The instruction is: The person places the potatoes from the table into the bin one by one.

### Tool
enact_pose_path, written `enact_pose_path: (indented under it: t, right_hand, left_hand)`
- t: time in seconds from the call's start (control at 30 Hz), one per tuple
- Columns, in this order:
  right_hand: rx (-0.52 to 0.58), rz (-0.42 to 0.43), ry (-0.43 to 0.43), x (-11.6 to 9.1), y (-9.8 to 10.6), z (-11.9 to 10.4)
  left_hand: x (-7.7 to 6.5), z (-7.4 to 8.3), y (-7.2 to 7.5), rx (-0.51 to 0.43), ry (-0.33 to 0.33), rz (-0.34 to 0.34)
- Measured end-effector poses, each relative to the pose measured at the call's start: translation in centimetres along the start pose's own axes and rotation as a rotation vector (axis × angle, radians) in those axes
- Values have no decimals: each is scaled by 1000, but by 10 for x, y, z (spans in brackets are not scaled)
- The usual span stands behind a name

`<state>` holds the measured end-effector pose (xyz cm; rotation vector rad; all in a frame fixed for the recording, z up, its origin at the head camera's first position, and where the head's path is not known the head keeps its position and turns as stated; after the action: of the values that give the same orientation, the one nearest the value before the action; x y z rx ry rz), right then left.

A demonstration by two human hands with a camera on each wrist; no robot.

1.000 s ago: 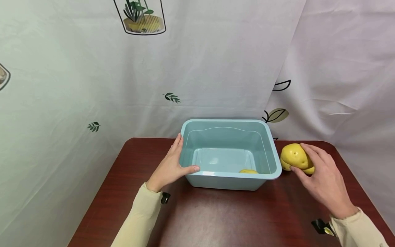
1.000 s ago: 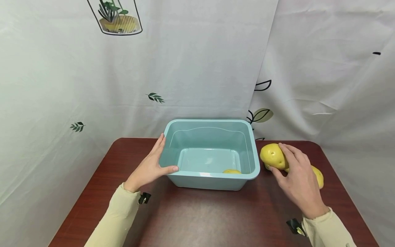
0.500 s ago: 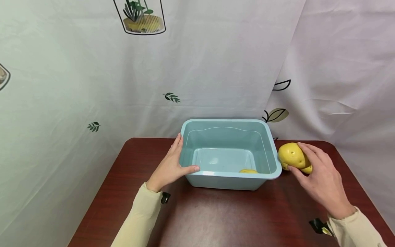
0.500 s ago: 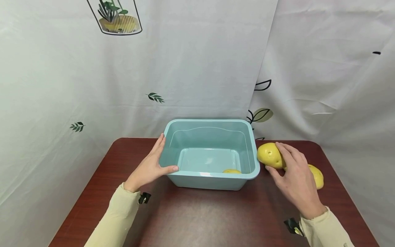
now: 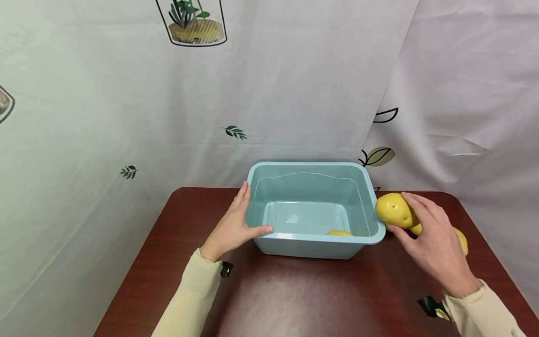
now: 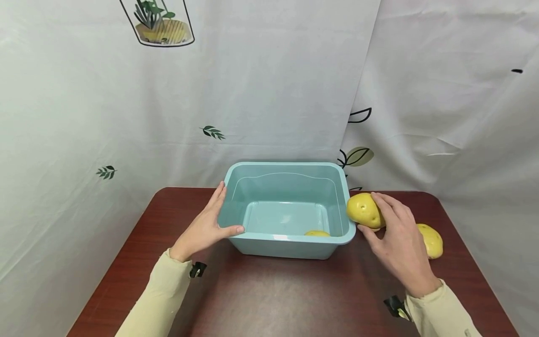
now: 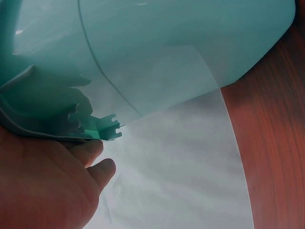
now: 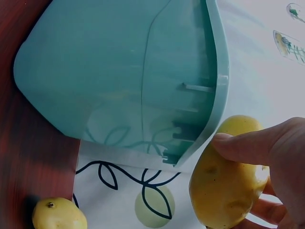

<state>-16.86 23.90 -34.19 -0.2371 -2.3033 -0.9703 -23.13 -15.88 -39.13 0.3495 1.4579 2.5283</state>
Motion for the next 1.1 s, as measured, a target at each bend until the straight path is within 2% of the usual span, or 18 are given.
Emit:
enact_pose_path:
  t: [1.1]
  right_hand:
    - [21,-7,18,6,-7,-14]
  left_hand:
    - [0,-1,-1,-3,4,-7]
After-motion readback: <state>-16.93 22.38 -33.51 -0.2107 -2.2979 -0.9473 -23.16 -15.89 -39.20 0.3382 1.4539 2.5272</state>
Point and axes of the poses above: each hand's wrist, its own x-axis towards the middle knuckle, its own y-axis out of the back of the hand, z = x × y, the point moved 7 cm from there along x, towards the middle knuckle, and after that the axes turned 11 degrees about x, right-handed, at the moved point
